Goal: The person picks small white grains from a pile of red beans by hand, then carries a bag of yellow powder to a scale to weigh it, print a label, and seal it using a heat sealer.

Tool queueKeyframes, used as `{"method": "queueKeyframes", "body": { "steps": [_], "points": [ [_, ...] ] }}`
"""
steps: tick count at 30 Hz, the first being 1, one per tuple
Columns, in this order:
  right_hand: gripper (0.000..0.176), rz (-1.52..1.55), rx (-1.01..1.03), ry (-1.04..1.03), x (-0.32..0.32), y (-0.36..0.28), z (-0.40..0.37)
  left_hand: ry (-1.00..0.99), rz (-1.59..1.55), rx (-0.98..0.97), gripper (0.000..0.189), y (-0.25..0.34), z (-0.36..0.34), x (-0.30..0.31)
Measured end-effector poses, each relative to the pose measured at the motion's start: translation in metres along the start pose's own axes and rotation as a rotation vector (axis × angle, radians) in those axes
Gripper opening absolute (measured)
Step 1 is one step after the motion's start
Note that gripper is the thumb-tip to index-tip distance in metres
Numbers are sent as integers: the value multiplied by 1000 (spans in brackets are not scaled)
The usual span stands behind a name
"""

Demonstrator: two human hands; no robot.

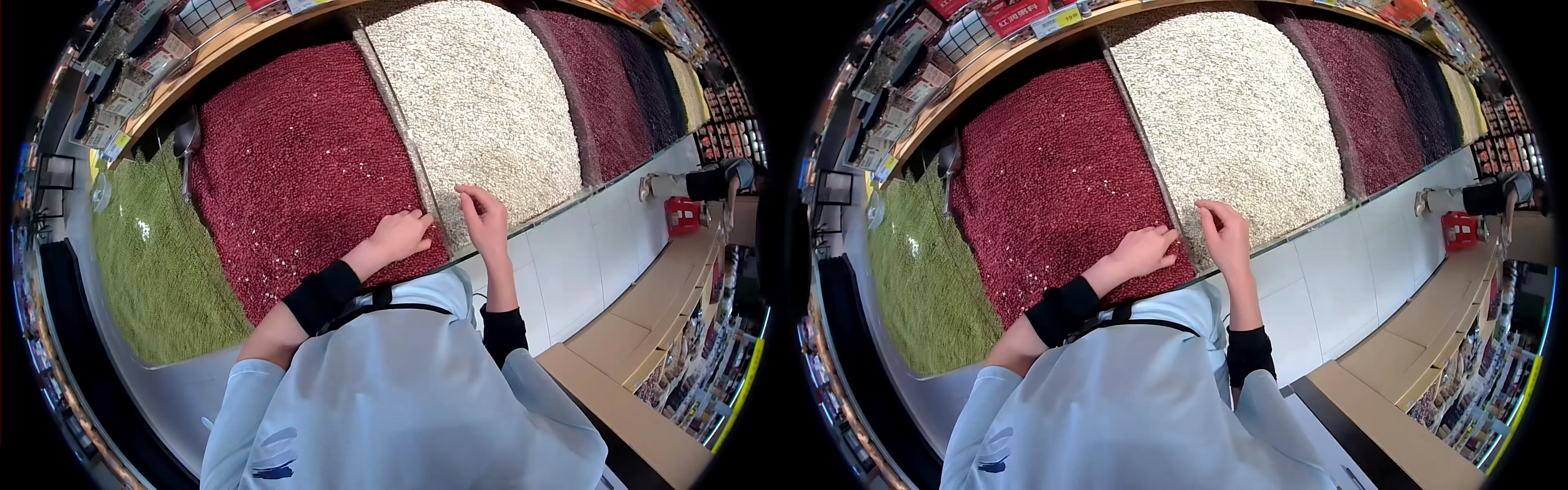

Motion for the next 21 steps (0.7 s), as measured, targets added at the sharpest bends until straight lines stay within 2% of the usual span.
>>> {"method": "queueKeyframes", "body": {
  "steps": [1, 3, 5, 7, 11, 12, 13, 14, 15, 17, 21],
  "points": [
    [14, -2, -15, -6, -1, 1, -1, 1, 1, 5, 42, -1, -2, 4],
    [14, -3, -7, -14, -3, -1, -1, -126, 113, -18, 28, -1, -8, 9],
    [14, -4, 1, -20, -5, -1, 0, -55, 145, -34, 23, -8, -27, 22],
    [14, 24, 63, -24, -13, -4, 4, 125, 96, -33, 22, -23, -49, 45],
    [14, -27, 124, -114, -42, -37, 27, 229, 118, 96, 30, -44, -90, 95],
    [13, -38, 195, -137, -55, -51, 33, 277, 133, 129, 29, -53, -93, 105],
    [13, -51, 264, -160, -67, -62, 39, 325, 144, 162, 29, -61, -94, 114],
    [12, -96, 267, -193, -82, -66, 46, 433, 152, 174, 22, -67, -93, 120],
    [12, -142, 268, -225, -97, -66, 54, 435, 151, 175, 22, -71, -87, 118],
    [16, -241, 242, -258, -124, -46, 66, 559, 112, 142, 19, -71, -77, 120],
    [16, -285, 234, -232, -137, -39, 76, 541, 120, 212, 15, -87, -60, 107]
  ]
}}
Point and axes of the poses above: each hand's wrist, its own z-axis towards the middle knuckle, its own x-axis out of the back of the hand, y = z × x, the point moved 7 cm from there along z, towards the middle knuckle, and after that the axes turned 11 degrees about -y, right-handed, at the moved point
